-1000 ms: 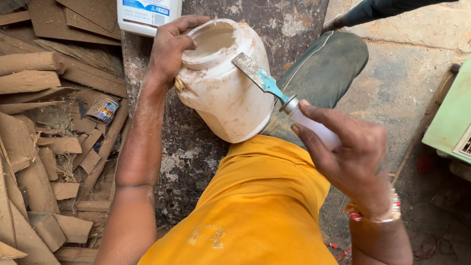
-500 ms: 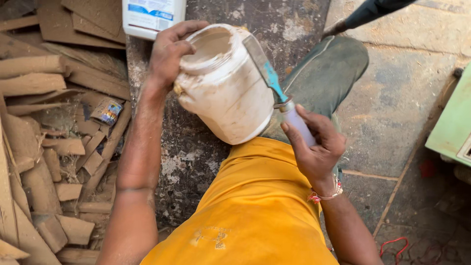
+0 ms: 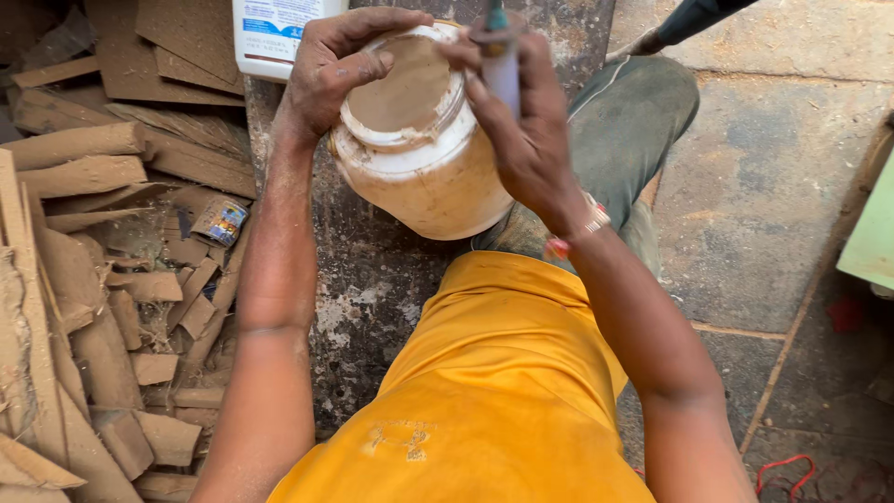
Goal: The person scrapes the inner rim and sides of a white plastic container using a blue putty knife. They hold the container with their left hand and use the tool to remove dried residue from the edges.
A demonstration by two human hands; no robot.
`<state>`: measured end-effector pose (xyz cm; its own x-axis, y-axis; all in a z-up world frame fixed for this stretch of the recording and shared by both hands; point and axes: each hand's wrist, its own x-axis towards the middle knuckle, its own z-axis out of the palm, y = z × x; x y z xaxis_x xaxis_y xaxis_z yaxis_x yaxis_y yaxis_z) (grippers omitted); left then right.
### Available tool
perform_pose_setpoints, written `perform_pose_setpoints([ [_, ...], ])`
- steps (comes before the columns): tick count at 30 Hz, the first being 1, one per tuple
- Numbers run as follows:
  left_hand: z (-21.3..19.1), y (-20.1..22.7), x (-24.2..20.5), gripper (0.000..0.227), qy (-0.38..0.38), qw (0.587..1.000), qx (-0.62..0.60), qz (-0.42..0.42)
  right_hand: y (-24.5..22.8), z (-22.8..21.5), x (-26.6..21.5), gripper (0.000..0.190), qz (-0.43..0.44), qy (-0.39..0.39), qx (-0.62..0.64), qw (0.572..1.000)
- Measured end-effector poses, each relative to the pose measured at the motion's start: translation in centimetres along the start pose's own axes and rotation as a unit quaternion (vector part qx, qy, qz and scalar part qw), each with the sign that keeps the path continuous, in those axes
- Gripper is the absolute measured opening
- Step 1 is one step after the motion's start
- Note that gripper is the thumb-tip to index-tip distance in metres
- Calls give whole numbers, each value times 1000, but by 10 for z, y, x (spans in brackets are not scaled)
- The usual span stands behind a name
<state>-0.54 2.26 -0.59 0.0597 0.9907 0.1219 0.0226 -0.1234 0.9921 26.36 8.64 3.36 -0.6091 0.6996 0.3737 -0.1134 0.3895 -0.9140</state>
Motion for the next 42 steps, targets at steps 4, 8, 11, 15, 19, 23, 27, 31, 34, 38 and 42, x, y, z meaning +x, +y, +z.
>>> perform_pose_setpoints([
  [4,13,22,-17,29,214,960,181,0,16,13,17,13,9,-34,25,999],
  [8,53,54,-58,23,227,898,370,77,23,15,13,16,9,-34,20,999],
  [11,87,59,-68,35,219,888,401,44,20,23,10,17,15,-18,4,1000],
  [15,100,70,-70,29,249,884,396,23,12,27,9,19,14,-7,8,1000],
  [19,98,68,-63,18,252,849,456,83,8,29,10,19,29,2,-8,1000],
  [23,100,54,-63,15,265,808,519,83,10,32,7,19,-8,4,-10,1000],
  [27,97,53,-62,16,270,839,471,43,12,32,5,21,-1,9,-11,1000],
  [31,94,71,-60,26,220,868,442,57,11,31,5,21,10,15,-13,1000],
  [34,98,80,-56,22,232,880,414,4,10,32,3,19,-16,18,-25,999],
  [38,107,81,-52,14,288,872,395,1,8,32,2,22,7,16,-10,1000],
  [42,108,75,-54,14,316,883,347,-26,6,33,-2,19,-10,14,-34,999],
])
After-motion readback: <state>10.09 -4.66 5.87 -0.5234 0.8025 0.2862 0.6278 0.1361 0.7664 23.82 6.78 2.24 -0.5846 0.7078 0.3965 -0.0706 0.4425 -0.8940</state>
